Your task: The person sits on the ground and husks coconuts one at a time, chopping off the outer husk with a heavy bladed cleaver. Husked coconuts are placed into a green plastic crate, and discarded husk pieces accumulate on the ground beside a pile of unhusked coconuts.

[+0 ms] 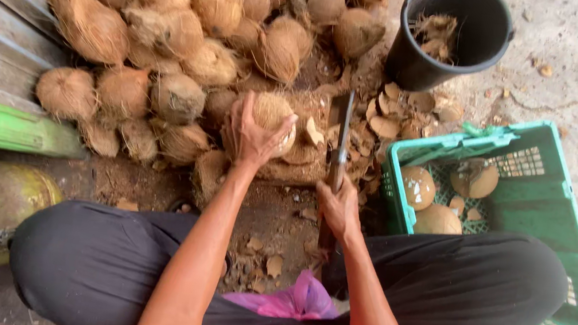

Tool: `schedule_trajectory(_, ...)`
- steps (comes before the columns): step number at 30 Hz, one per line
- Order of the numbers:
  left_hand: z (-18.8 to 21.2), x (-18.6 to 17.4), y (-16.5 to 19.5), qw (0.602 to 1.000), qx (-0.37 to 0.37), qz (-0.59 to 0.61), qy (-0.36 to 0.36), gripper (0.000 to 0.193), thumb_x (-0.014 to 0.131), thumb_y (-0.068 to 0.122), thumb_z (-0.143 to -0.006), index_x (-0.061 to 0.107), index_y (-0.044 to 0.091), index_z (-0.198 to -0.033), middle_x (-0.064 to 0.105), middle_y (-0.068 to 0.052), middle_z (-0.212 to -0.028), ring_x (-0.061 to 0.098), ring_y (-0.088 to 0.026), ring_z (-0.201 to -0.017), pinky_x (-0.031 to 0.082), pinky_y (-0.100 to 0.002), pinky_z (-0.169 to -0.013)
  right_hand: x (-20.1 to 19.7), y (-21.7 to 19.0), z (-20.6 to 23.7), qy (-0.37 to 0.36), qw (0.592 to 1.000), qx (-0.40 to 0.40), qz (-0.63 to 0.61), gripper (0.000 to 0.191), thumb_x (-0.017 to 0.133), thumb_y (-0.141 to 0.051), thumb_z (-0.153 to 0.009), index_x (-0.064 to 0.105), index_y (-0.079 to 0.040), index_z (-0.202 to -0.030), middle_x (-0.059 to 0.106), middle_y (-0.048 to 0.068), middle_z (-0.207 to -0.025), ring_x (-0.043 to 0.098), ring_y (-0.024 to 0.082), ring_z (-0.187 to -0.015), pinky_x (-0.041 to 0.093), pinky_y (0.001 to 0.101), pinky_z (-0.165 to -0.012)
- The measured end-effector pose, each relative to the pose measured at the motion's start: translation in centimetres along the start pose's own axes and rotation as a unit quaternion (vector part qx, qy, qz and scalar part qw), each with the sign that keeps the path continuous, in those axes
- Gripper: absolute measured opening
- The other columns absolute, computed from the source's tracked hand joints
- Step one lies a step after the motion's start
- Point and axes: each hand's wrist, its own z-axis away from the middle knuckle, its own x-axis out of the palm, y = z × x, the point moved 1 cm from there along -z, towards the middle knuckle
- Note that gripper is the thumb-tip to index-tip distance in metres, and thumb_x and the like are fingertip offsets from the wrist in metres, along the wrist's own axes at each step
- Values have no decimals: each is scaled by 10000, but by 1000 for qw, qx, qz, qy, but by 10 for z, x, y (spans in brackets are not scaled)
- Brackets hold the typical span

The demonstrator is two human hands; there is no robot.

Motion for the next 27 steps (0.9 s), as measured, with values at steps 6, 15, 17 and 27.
schedule_trajectory(6, -4, -26, -13, 926, -180, 325, -67, 970, 798, 600, -534, 563, 102, -1332, 615, -176, -1338, 641, -337, -1207, 518, -579, -989, -7, -45, 8, -5, 988, -42, -146, 266, 614, -215, -1002, 528, -78, -1212, 521, -30, -656, 504, 88, -479, 472, 275, -428)
schedule_trajectory(15, -4, -3, -5, 998, -35, -35, -47, 832, 744, 751, -674, 610, 134, -1216, 653, -102, -1103, 631, -280, -1044, 528, -534, -950, 1, -52, 27, -20, 999, -21, -28, 201, 640, -232, -989, 593, -98, -1132, 512, -36, -669, 499, 68, -505, 429, 260, -419)
schedule_trajectory(17, -6, -14, -6, 988, -104, 109, -41, 893, 731, 742, -620, 537, 134, -1246, 629, -65, -1099, 651, -239, -970, 557, -483, -856, 10, -48, 27, -57, 994, 13, -96, 203, 645, -246, -979, 595, -91, -1101, 528, -25, -655, 490, 75, -489, 417, 268, -413)
schedule_trajectory(27, -5, -11, -20, 989, -151, -11, 7, 957, 669, 825, -713, 525, 64, -1275, 624, -165, -1245, 646, -281, -1064, 552, -515, -896, 29, -18, 21, -66, 998, -14, -18, 241, 657, -302, -990, 594, -75, -1037, 519, -26, -656, 493, 77, -499, 430, 272, -433)
